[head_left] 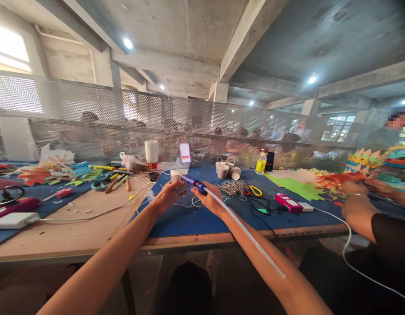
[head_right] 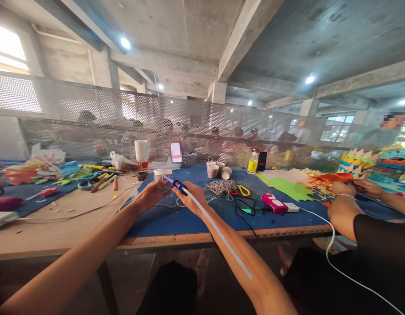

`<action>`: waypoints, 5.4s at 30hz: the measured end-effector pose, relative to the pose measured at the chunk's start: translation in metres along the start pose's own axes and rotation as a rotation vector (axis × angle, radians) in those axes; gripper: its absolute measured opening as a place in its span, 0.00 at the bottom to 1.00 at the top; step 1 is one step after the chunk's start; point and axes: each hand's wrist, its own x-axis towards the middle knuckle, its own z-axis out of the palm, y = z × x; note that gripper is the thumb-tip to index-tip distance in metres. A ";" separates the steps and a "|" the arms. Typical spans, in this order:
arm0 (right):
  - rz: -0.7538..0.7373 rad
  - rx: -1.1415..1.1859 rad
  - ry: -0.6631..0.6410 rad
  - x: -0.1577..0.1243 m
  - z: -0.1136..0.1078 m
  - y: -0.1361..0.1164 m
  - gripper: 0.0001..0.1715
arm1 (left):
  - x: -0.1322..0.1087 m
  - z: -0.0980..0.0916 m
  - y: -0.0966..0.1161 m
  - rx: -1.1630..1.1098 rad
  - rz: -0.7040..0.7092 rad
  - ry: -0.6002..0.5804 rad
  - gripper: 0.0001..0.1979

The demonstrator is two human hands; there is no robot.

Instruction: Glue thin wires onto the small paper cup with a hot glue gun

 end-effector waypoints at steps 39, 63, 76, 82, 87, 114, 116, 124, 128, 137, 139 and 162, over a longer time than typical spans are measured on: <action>-0.001 -0.066 0.016 0.001 -0.003 -0.003 0.16 | 0.005 -0.009 -0.002 -0.081 -0.044 -0.030 0.10; -0.001 -0.044 0.047 0.001 -0.003 -0.001 0.16 | 0.006 -0.011 -0.001 -0.138 -0.053 -0.018 0.11; -0.005 -0.004 0.062 0.002 -0.003 0.000 0.17 | 0.001 -0.007 0.003 -0.143 -0.057 -0.016 0.12; -0.007 0.005 0.071 0.001 -0.002 0.002 0.18 | 0.000 -0.006 0.004 -0.143 -0.059 -0.021 0.13; -0.019 0.020 0.076 0.002 -0.003 0.001 0.18 | 0.000 -0.006 0.005 -0.162 -0.066 -0.035 0.13; 0.016 0.045 0.088 0.002 -0.004 0.001 0.18 | 0.002 -0.009 0.005 -0.212 -0.075 -0.089 0.14; 0.041 0.061 0.093 0.002 -0.005 -0.001 0.19 | 0.001 -0.009 0.006 -0.214 -0.073 -0.092 0.14; 0.444 0.525 0.123 0.016 -0.007 0.017 0.26 | -0.002 -0.006 0.010 -0.245 -0.074 -0.042 0.15; 0.566 0.471 0.020 0.017 -0.001 0.034 0.25 | -0.005 -0.003 0.012 -0.245 -0.064 -0.036 0.15; 0.620 0.139 -0.167 0.029 0.017 0.043 0.27 | -0.003 -0.002 0.008 -0.205 -0.049 -0.047 0.11; 0.627 0.065 -0.229 0.033 0.023 0.042 0.28 | -0.003 -0.003 0.007 -0.182 -0.035 -0.078 0.12; -0.002 0.093 -0.001 0.026 0.027 0.000 0.15 | -0.005 0.005 0.002 -0.006 0.024 -0.102 0.12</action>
